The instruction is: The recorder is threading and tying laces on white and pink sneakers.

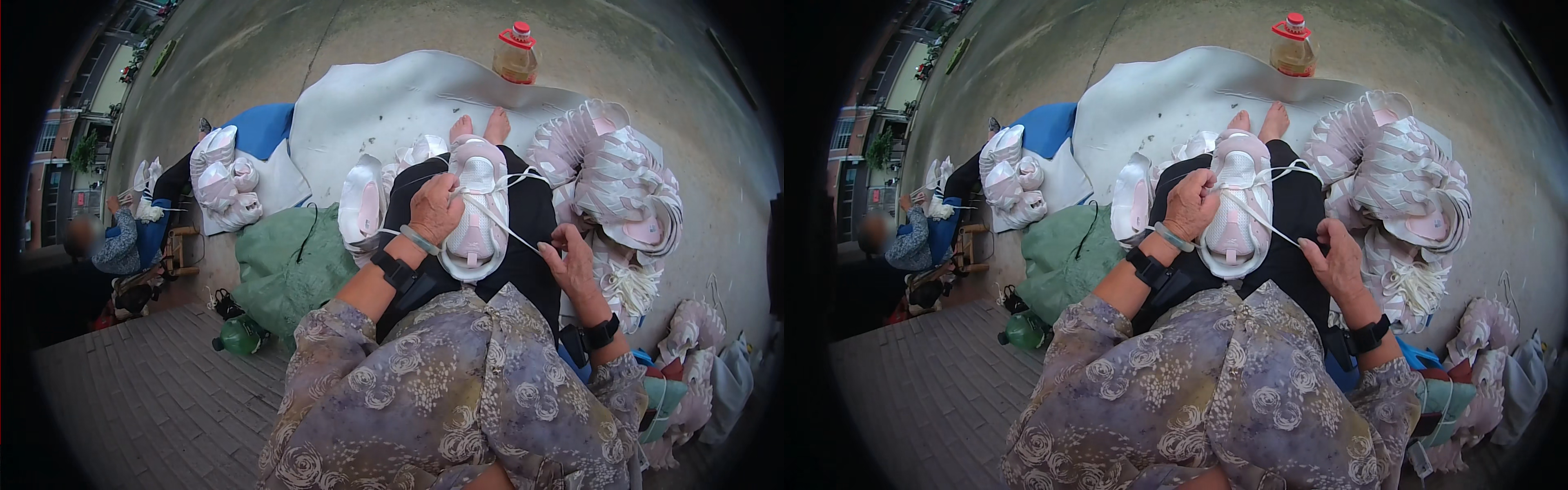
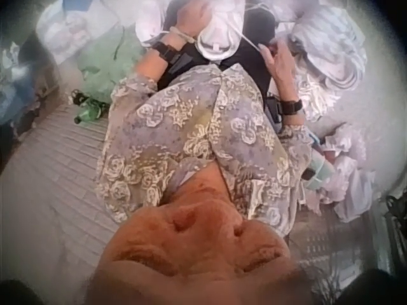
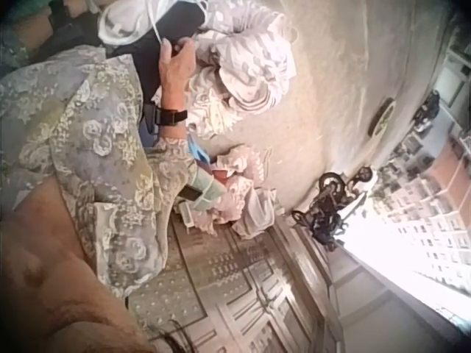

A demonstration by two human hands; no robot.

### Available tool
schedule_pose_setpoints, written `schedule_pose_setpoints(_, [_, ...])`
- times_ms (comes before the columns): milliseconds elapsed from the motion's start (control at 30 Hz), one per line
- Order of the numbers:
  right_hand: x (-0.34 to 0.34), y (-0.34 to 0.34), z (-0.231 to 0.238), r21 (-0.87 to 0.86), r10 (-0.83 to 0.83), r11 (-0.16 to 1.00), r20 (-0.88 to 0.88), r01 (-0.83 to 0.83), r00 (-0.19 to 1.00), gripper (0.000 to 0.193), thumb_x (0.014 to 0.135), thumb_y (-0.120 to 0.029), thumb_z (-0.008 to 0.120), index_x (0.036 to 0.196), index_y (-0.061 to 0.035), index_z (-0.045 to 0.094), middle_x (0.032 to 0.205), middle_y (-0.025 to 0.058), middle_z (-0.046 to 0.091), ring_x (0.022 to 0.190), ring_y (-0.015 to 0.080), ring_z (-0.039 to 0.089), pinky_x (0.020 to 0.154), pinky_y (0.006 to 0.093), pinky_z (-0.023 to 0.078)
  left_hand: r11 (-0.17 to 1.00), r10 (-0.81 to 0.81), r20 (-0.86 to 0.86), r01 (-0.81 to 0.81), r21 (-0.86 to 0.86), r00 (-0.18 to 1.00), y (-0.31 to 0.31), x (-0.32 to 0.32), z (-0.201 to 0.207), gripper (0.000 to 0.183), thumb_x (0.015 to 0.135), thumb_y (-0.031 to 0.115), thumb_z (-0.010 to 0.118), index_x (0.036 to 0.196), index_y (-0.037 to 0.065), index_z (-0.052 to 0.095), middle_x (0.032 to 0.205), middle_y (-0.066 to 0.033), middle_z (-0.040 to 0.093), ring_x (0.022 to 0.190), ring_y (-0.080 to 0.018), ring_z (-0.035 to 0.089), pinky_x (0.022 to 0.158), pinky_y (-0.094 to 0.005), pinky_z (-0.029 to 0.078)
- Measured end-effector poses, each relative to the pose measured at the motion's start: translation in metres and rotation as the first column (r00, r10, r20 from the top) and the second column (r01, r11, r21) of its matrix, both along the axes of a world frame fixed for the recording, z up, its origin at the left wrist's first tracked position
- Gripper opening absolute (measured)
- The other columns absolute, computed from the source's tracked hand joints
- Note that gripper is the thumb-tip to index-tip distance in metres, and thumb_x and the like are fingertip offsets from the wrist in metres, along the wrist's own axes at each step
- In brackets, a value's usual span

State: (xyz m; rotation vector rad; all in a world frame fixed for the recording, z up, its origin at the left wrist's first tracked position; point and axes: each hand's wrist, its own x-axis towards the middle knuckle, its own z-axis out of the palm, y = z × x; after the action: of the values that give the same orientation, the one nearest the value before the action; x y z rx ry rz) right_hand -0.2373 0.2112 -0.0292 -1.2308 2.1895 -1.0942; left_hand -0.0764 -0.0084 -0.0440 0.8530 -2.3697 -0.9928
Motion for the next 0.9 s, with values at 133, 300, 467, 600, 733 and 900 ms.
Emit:
schedule_pose_setpoints(133, [0.023,-0.073,0.009,-0.047,0.078,0.995,-0.134,-0.085,0.988,0.05,0.069,-0.034,0.068,0.102,-0.0035,0.046,0.082,0.0101,0.052,0.07,0.0256,0.054,0.062,0.0344,0.044,0.975,-0.048,-0.046,0.037,-0.22,0.998,0.002,-0.013,0.002,0.017,0.065,0.008,0.057,0.079,0.005,0.049,0.083,-0.0107,0.053,0.077,-0.0278,0.051,0.069,-0.0351,0.043])
schedule_pose_setpoints(300, [0.027,-0.102,0.0,0.112,0.262,0.964,-0.258,-0.241,0.93,0.069,0.065,-0.042,0.068,0.116,-0.0035,0.042,0.095,0.0129,0.053,0.085,0.0297,0.056,0.069,0.0397,0.045,0.973,-0.069,-0.016,0.064,-0.223,0.997,0.001,-0.023,-0.005,0.022,0.06,0.013,0.059,0.078,0.008,0.047,0.099,-0.011,0.049,0.099,-0.0317,0.043,0.081,-0.0427,0.035])
schedule_pose_setpoints(467, [0.022,-0.094,-0.002,0.052,0.254,0.967,-0.129,-0.25,0.959,0.064,0.067,-0.027,0.067,0.118,0.0,0.04,0.094,0.0149,0.053,0.085,0.0312,0.056,0.069,0.0401,0.045,0.978,-0.073,0.047,0.081,-0.192,0.996,0.0,-0.024,0.001,0.036,0.057,0.017,0.063,0.087,0.006,0.045,0.113,-0.0149,0.042,0.108,-0.0344,0.038,0.086,-0.0448,0.033])
schedule_pose_setpoints(600, [0.025,-0.093,-0.004,0.063,0.266,0.964,-0.277,-0.259,0.923,0.054,0.067,-0.012,0.061,0.113,0.0033,0.04,0.088,0.0167,0.053,0.08,0.0323,0.055,0.067,0.0403,0.045,0.989,-0.067,0.1,0.079,-0.124,0.993,0.002,-0.026,0.003,0.042,0.057,0.018,0.063,0.093,0.005,0.045,0.118,-0.0161,0.039,0.109,-0.0339,0.037,0.086,-0.0448,0.032])
schedule_pose_setpoints(733, [0.026,-0.093,0.002,0.074,0.261,0.965,-0.306,-0.251,0.916,0.045,0.067,-0.007,0.057,0.108,0.0034,0.041,0.084,0.0172,0.052,0.078,0.0325,0.054,0.067,0.0411,0.044,0.981,-0.069,0.197,0.103,-0.166,0.978,0.004,-0.028,0.009,0.048,0.057,0.021,0.065,0.098,0.003,0.047,0.12,-0.0168,0.038,0.11,-0.0341,0.036,0.087,-0.0453,0.032])
schedule_pose_setpoints(900, [0.022,-0.09,-0.001,-0.006,0.257,0.962,-0.331,-0.275,0.908,0.04,0.067,-0.005,0.054,0.105,0.0019,0.043,0.083,0.0163,0.052,0.079,0.0327,0.053,0.069,0.0407,0.044,0.949,-0.086,0.239,0.152,-0.275,0.967,0.011,-0.028,0.005,0.037,0.058,0.022,0.066,0.087,0.003,0.056,0.122,-0.0165,0.038,0.11,-0.0348,0.036,0.085,-0.0485,0.032])
